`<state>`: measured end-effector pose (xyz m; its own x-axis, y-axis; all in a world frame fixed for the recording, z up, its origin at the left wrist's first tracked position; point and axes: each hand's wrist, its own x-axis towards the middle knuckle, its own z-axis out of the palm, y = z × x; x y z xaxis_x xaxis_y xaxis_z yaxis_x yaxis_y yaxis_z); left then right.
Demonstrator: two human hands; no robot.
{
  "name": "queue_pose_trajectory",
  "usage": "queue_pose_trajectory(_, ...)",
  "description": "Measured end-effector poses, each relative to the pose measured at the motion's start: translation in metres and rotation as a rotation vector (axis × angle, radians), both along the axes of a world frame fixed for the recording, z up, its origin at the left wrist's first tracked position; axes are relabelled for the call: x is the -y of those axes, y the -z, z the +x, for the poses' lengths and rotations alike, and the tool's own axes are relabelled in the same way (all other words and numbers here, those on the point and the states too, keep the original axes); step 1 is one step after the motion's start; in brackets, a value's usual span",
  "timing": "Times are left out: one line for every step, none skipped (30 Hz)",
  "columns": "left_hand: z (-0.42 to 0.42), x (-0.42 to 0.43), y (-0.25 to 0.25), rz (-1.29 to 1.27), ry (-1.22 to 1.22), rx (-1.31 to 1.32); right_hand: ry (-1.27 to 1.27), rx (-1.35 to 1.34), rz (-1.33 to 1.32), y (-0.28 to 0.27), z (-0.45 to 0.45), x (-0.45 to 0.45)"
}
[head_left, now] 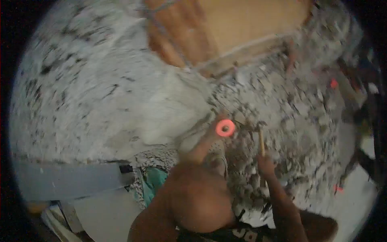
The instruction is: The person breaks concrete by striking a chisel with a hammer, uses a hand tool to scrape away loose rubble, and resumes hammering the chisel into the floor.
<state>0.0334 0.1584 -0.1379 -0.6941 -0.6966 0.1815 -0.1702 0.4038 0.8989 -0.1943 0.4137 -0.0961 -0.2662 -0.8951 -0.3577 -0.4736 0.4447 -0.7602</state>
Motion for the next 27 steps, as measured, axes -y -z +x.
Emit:
queue_pose_trajectory(0.001,0.000,0.003,-0.014,-0.012,0.010,0.048,0.175,-0.092,-0.025,-0.002,0.005)
queue_pose_trajectory(0.005,-0.002,0.006,-0.027,-0.026,0.014,0.005,0.172,-0.115,-0.047,0.004,0.015)
queue_pose_trajectory(0.005,-0.006,-0.010,-0.044,-0.055,0.008,0.169,0.293,-0.080,-0.069,0.015,0.020)
queue_pose_trajectory(0.004,-0.010,-0.025,-0.099,-0.112,-0.028,0.339,0.413,-0.043,-0.085,0.022,0.026)
queue_pose_trajectory(0.004,-0.012,-0.027,-0.146,-0.167,-0.060,0.318,0.412,-0.049,-0.093,0.025,0.030)
queue_pose_trajectory(0.004,-0.001,-0.030,-0.521,-0.141,0.040,0.294,0.445,-0.252,-0.099,0.028,0.034)
queue_pose_trajectory(0.007,0.008,-0.011,-0.525,-0.159,0.046,0.272,0.479,-0.450,-0.108,0.031,0.036)
queue_pose_trajectory(0.010,0.012,0.012,-0.090,-0.075,-0.131,0.228,0.493,-0.530,-0.132,0.031,0.038)
queue_pose_trajectory(0.012,0.009,0.025,0.349,0.015,-0.311,0.220,0.493,-0.520,-0.125,0.027,0.038)
queue_pose_trajectory(0.005,-0.003,-0.002,0.256,-0.121,-0.248,0.132,0.613,-0.499,-0.112,0.018,0.040)
queue_pose_trajectory(0.005,-0.004,-0.007,0.264,-0.118,-0.257,0.050,0.726,-0.475,-0.124,0.016,0.043)
queue_pose_trajectory(0.003,-0.003,-0.010,-0.099,-0.108,-0.237,0.083,0.494,-0.494,-0.133,0.020,0.039)
queue_pose_trajectory(-0.007,-0.014,-0.011,-0.440,-0.102,-0.229,0.246,0.849,-0.348,-0.081,0.012,0.024)
queue_pose_trajectory(-0.013,-0.021,-0.037,-0.143,0.048,-0.198,0.424,1.187,-0.205,-0.030,-0.004,0.007)
queue_pose_trajectory(-0.011,-0.020,-0.057,0.136,0.211,-0.163,0.254,0.630,-0.387,-0.044,0.003,0.002)
queue_pose_trajectory(-0.011,-0.022,-0.039,0.083,0.184,-0.063,0.063,0.073,-0.518,-0.064,0.023,0.004)
queue_pose_trajectory(-0.009,-0.016,-0.020,0.017,0.144,0.045,0.061,0.043,-0.507,-0.073,0.024,0.009)
queue_pose_trajectory(-0.005,-0.012,-0.019,0.028,0.150,0.027,0.032,0.208,-0.444,-0.078,0.026,0.010)
queue_pose_trajectory(0.000,-0.015,-0.020,-0.167,0.202,0.032,0.009,0.373,-0.370,-0.080,0.028,0.005)
queue_pose_trajectory(0.005,-0.017,-0.021,-0.364,0.245,0.037,0.013,0.359,-0.350,-0.078,0.031,0.001)
queue_pose_trajectory(0.010,-0.018,-0.023,-0.350,0.249,0.022,0.036,0.306,-0.316,-0.075,0.034,0.000)
queue_pose_trajectory(0.014,-0.020,-0.027,-0.261,0.196,0.060,0.056,0.253,-0.282,-0.074,0.037,-0.002)
queue_pose_trajectory(0.013,-0.022,-0.035,-0.172,0.141,0.099,0.057,0.239,-0.267,-0.076,0.041,-0.001)
queue_pose_trajectory(0.007,-0.020,-0.044,0.062,0.081,-0.130,0.080,0.283,-0.219,-0.078,0.046,-0.001)
queue_pose_trajectory(0.005,-0.016,-0.036,0.077,0.079,-0.142,0.102,0.326,-0.171,-0.080,0.047,-0.002)
queue_pose_trajectory(0.003,-0.012,-0.028,0.233,0.062,-0.234,-0.007,0.261,-0.263,-0.073,0.048,0.001)
queue_pose_trajectory(0.003,-0.007,-0.021,0.384,0.044,-0.326,-0.014,0.251,-0.256,-0.070,0.045,-0.001)
